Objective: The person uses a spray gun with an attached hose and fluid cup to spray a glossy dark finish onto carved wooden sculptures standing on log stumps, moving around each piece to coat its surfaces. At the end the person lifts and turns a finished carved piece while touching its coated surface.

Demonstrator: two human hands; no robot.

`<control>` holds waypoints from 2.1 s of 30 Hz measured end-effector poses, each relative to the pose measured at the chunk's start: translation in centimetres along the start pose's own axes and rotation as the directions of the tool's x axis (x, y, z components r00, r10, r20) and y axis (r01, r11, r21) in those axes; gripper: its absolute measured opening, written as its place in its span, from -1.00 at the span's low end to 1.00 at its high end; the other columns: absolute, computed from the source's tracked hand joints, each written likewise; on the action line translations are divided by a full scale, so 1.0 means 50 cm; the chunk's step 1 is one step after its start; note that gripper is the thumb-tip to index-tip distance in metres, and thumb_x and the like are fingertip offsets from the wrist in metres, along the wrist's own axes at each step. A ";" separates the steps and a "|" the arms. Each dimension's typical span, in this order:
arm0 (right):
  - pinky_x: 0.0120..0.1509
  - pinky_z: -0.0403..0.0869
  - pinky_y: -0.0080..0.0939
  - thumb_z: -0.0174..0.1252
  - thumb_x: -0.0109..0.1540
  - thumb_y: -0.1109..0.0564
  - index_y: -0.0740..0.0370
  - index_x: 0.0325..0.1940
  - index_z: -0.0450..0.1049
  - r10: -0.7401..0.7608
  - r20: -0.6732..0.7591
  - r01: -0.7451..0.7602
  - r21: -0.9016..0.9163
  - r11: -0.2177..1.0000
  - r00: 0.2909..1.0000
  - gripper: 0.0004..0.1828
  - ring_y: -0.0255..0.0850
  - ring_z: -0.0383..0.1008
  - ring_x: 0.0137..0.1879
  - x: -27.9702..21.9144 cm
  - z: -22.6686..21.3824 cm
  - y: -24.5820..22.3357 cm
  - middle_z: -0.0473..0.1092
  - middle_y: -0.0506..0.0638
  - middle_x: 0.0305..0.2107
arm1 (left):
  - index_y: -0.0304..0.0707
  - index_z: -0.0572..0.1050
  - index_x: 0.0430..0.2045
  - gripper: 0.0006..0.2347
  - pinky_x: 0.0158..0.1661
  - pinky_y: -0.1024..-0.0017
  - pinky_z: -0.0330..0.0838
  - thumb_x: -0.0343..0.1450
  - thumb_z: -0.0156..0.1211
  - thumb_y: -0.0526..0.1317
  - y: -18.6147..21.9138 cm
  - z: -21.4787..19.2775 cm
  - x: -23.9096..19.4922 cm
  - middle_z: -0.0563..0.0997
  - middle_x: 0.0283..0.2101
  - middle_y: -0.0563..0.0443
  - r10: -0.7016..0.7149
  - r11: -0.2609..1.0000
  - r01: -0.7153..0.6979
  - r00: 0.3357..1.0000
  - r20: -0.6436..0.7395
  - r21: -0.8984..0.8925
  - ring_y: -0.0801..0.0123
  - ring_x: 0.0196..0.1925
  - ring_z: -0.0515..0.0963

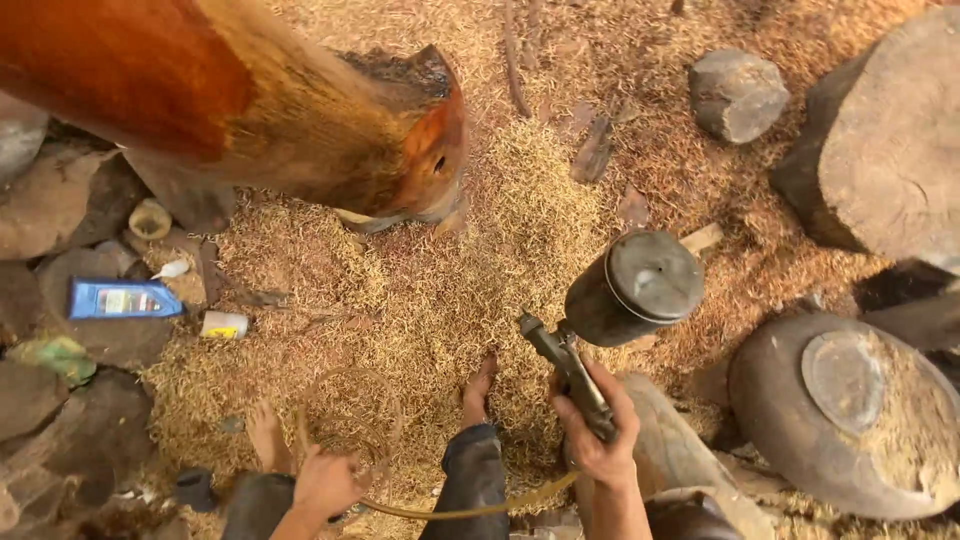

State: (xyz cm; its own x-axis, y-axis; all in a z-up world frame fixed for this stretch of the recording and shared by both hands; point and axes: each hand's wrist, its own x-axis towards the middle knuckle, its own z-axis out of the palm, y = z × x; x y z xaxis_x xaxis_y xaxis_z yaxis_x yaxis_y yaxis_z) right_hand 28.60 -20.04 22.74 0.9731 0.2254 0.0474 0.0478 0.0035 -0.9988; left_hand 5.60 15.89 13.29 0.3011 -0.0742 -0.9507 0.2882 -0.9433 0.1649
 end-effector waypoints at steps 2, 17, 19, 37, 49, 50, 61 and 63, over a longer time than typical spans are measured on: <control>-0.04 0.61 -0.17 0.27 0.25 0.38 0.13 0.49 0.27 -0.021 -0.058 0.023 0.029 0.999 0.998 -0.27 -0.06 0.59 -0.08 -0.008 0.069 -0.064 0.52 0.28 -0.07 | -0.12 0.60 -0.45 -0.54 0.23 0.14 0.26 0.42 -0.01 0.27 -0.091 0.028 0.018 0.64 -0.46 -0.07 -0.013 1.000 0.013 1.000 0.008 0.020 0.14 -0.30 0.64; 0.01 0.63 -0.13 0.20 0.27 0.38 0.22 0.45 0.24 -0.238 -0.477 0.084 -0.321 0.943 0.846 -0.34 -0.11 0.59 0.01 -0.228 0.695 -0.389 0.49 0.26 -0.01 | -0.16 0.60 -0.47 -0.59 0.07 0.13 0.35 0.31 0.11 0.22 -0.761 -0.111 -0.094 0.65 -0.53 -0.15 0.322 0.944 -0.233 0.804 -0.500 0.233 0.01 -0.32 0.66; 0.00 0.60 -0.15 0.21 0.25 0.38 0.28 0.43 0.24 -0.144 -0.488 -0.002 -0.287 0.958 0.861 -0.34 -0.14 0.59 -0.01 -0.241 0.744 -0.412 0.50 0.25 -0.04 | -0.13 0.62 -0.49 -0.63 0.07 0.14 0.35 0.28 0.15 0.18 -0.810 -0.127 -0.145 0.65 -0.56 -0.14 0.328 0.944 -0.237 0.750 -0.574 0.231 0.01 -0.35 0.67; -0.15 0.68 -0.27 0.24 0.45 0.20 0.05 0.58 0.19 -0.607 -0.503 0.481 -0.371 0.794 0.615 -0.36 -0.24 0.57 -0.14 -0.064 0.887 -0.664 0.51 0.14 -0.11 | -0.09 0.61 -0.53 -0.63 0.14 0.33 0.32 0.36 0.12 0.19 -0.802 -0.245 -0.320 0.65 -0.63 0.01 0.043 0.999 -0.037 0.797 -0.602 0.023 0.22 -0.42 0.65; 0.08 0.59 -0.30 0.15 0.36 0.39 0.29 0.51 0.19 -0.445 -0.551 0.258 -0.386 0.886 0.706 -0.37 -0.24 0.52 0.08 -0.015 1.163 -0.504 0.46 0.14 0.01 | -0.07 0.62 -0.44 -0.60 0.06 0.36 0.36 0.30 0.14 0.24 -1.096 -0.262 -0.195 0.68 -0.55 -0.01 0.205 0.967 -0.095 0.841 -0.501 0.236 0.22 -0.34 0.70; 0.04 0.60 -0.29 0.14 0.37 0.38 0.27 0.51 0.17 -0.560 -0.520 0.311 -0.491 0.814 0.645 -0.37 -0.23 0.53 0.05 0.023 1.195 -0.506 0.46 0.15 0.02 | -0.05 0.62 -0.43 -0.59 0.09 0.35 0.36 0.30 0.13 0.26 -1.135 -0.275 -0.180 0.68 -0.55 -0.02 0.180 0.968 -0.065 0.853 -0.490 0.242 0.23 -0.31 0.71; -0.34 0.59 -0.30 0.17 0.38 0.22 0.15 0.45 0.14 -0.786 -0.610 0.334 -0.724 0.604 0.099 -0.42 -0.26 0.48 -0.23 0.172 1.315 -0.548 0.37 0.17 0.05 | -0.08 0.60 -0.45 -0.55 0.12 0.17 0.46 0.30 0.11 0.31 -1.399 -0.427 -0.160 0.70 -0.49 -0.19 0.081 0.991 -0.005 0.824 -0.561 0.136 0.05 -0.23 0.74; -0.31 0.59 -0.33 0.16 0.47 0.20 0.14 0.56 0.16 -0.776 -0.621 0.345 -0.708 0.617 0.114 -0.41 -0.28 0.53 -0.27 0.152 1.296 -0.552 0.52 0.10 -0.15 | -0.08 0.60 -0.46 -0.55 0.13 0.15 0.49 0.30 0.13 0.31 -1.371 -0.445 -0.180 0.69 -0.52 -0.20 0.109 0.993 -0.058 0.809 -0.577 0.105 0.02 -0.27 0.74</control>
State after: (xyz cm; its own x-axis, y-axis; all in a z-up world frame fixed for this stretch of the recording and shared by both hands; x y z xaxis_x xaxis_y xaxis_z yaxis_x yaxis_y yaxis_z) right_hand 20.10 44.69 50.19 0.2133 -0.5817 0.7849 0.5244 -0.6097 -0.5944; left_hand 3.37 88.42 16.40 0.7998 0.0243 -0.5997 0.1732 -0.9661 0.1917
